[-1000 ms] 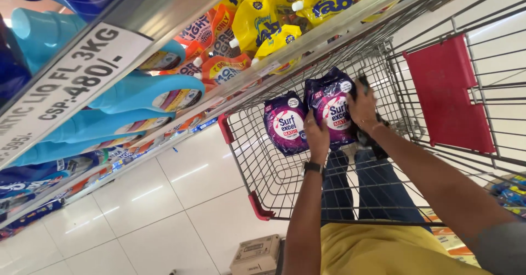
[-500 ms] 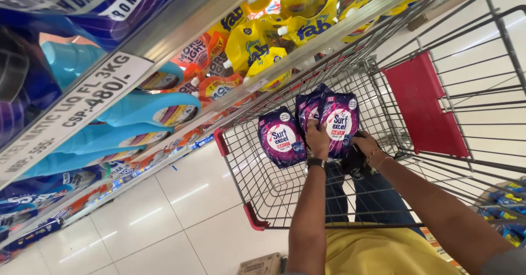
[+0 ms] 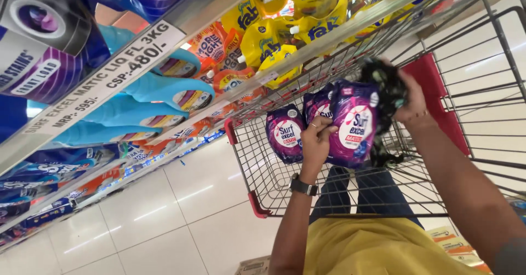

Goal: Collect detergent pouches and small bottles from a store shelf and place them into a shopping cart.

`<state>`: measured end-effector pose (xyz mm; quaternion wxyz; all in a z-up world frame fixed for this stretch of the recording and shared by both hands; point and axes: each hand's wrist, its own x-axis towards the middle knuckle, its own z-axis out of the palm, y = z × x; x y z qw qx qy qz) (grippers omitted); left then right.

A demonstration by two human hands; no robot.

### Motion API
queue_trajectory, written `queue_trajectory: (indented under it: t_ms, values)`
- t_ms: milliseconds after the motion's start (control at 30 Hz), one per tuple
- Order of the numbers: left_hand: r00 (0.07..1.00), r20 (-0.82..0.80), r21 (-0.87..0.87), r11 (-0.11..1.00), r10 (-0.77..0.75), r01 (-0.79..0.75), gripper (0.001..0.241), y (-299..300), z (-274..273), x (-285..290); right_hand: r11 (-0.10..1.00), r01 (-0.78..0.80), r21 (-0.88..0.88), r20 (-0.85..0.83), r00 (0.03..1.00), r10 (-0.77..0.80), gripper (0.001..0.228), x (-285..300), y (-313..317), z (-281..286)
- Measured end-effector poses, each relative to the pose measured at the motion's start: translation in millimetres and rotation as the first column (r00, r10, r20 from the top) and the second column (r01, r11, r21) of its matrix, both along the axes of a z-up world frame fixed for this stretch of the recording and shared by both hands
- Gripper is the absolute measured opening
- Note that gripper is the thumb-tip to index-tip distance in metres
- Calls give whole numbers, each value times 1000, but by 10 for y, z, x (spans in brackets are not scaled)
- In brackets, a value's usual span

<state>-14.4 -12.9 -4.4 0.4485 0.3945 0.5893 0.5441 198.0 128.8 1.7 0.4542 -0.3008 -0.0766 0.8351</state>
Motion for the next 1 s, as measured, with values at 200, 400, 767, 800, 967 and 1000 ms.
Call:
queue_trajectory:
  t_ms: [200, 400, 767, 800, 967, 1000]
  values:
    - [989, 146, 105, 993, 37, -52, 14, 27, 167, 31, 986, -147, 75, -117, 981, 155, 59, -248, 58, -77]
    - [962, 208, 100, 975, 175, -199, 12, -66, 161, 26, 982, -186, -38, -219, 960, 174, 54, -289, -656, -542]
    - [931, 246, 142, 940, 269, -309, 14, -78, 263, 63, 920, -359, -159, -267, 912, 310, 53, -332, -855, -872]
    - [927, 251, 132, 939, 279, -318, 14, -52, 286, 66, 881, -434, -189, -223, 892, 392, 54, -292, -802, -868]
    - [944, 187, 123, 946, 273, -298, 14, 20, 402, 73, 755, -608, -247, 528, 568, 631, 56, -112, -795, -1141]
    - [953, 153, 112, 954, 262, -280, 13, 25, 411, 77, 757, -610, -234, 653, 478, 587, 56, -97, -770, -1240]
